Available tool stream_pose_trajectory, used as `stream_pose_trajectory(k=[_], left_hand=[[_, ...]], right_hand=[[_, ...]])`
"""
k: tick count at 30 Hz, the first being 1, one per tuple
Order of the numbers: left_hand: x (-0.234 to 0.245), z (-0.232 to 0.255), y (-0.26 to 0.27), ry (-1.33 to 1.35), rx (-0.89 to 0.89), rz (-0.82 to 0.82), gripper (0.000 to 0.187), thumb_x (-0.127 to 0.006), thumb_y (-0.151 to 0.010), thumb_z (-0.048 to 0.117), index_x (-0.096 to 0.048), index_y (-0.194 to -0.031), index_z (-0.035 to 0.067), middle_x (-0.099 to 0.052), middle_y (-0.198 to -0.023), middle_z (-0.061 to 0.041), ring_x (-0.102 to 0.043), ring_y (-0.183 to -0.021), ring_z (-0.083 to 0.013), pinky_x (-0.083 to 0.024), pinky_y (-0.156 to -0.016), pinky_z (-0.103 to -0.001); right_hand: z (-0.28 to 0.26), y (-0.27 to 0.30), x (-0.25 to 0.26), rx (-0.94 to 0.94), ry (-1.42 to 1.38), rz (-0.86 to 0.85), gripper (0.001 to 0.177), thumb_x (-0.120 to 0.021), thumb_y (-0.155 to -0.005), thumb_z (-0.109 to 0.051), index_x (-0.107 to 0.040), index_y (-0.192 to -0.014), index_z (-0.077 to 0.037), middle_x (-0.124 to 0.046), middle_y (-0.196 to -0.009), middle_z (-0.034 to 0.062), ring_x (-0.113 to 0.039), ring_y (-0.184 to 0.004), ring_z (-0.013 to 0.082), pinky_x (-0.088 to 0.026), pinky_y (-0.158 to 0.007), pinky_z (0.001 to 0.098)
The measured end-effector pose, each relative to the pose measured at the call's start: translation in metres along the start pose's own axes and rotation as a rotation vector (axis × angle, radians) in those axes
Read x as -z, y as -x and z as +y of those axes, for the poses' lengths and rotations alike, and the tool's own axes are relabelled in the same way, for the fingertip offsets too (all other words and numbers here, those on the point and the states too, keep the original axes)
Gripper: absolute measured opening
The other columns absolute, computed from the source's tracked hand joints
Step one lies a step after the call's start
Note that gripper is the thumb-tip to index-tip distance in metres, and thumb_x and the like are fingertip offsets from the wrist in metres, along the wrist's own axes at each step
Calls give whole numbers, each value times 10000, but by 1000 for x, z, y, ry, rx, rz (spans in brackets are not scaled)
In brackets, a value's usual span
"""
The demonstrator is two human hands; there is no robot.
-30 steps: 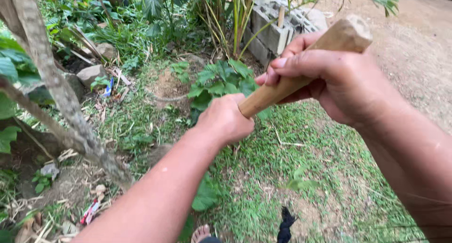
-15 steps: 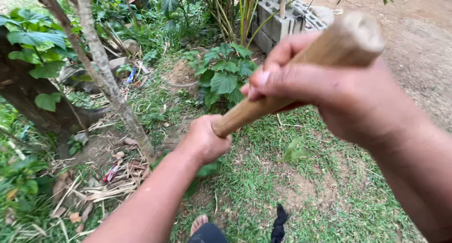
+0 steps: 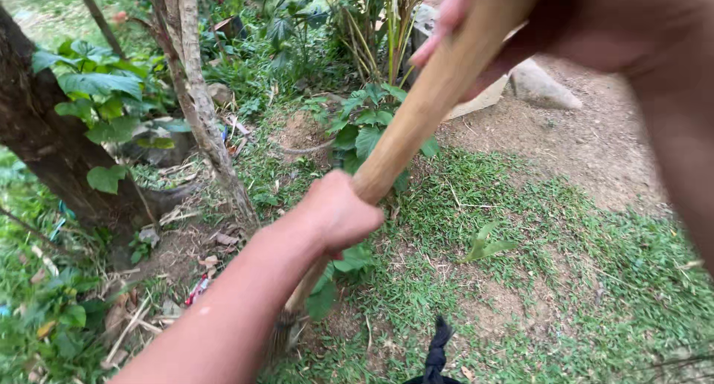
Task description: The person sweeps debris and leaves from the grassy ground using a broom.
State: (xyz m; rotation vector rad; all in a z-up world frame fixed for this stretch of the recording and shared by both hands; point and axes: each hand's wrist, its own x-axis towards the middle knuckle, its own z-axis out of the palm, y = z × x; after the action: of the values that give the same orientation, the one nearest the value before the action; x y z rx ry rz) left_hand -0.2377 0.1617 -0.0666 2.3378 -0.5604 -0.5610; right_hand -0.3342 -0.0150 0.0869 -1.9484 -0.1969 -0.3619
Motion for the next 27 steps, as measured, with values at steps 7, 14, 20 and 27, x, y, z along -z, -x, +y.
stream_pose_trajectory(k=[7, 14, 20, 27], left_hand=[[2, -149, -40, -76, 167, -85, 412, -711, -758, 205, -697, -1041, -93, -756, -857, -201, -725, -576, -281, -592, -521, -388], [24, -218, -6, 17, 87, -136, 374, -745, -735, 311, -733, -988, 35, -763, -821, -150, -754, -682, -258, -620, -702, -391], [69, -269, -1, 49, 70, 37, 332, -783, -740, 317, -757, -904, 30, -783, -814, -149, -757, -739, -229, -617, -783, -399], [159, -308, 2, 381, 352, 198, 278, -791, -803, 303, -726, -878, 44, -754, -826, -108, -772, -741, -291, -659, -734, -495]], right_hand=[[109, -42, -141, -376, -322, -6, 202, -731, -839, -261, -657, -943, -104, -769, -912, 102, -785, -913, 278, -679, -736, 489], [125, -36, -252, -654, -295, -17, 339, -752, -813, -385, -620, -838, -74, -779, -868, 101, -757, -796, 234, -624, -627, 484], [75, -78, -287, -444, -186, -248, 427, -757, -790, -461, -654, -961, -83, -782, -940, 76, -763, -888, 212, -662, -691, 484], [99, -119, -305, -223, -60, -469, 619, -732, -855, -471, -602, -1367, -148, -718, -1244, 37, -692, -1122, 192, -609, -857, 406]])
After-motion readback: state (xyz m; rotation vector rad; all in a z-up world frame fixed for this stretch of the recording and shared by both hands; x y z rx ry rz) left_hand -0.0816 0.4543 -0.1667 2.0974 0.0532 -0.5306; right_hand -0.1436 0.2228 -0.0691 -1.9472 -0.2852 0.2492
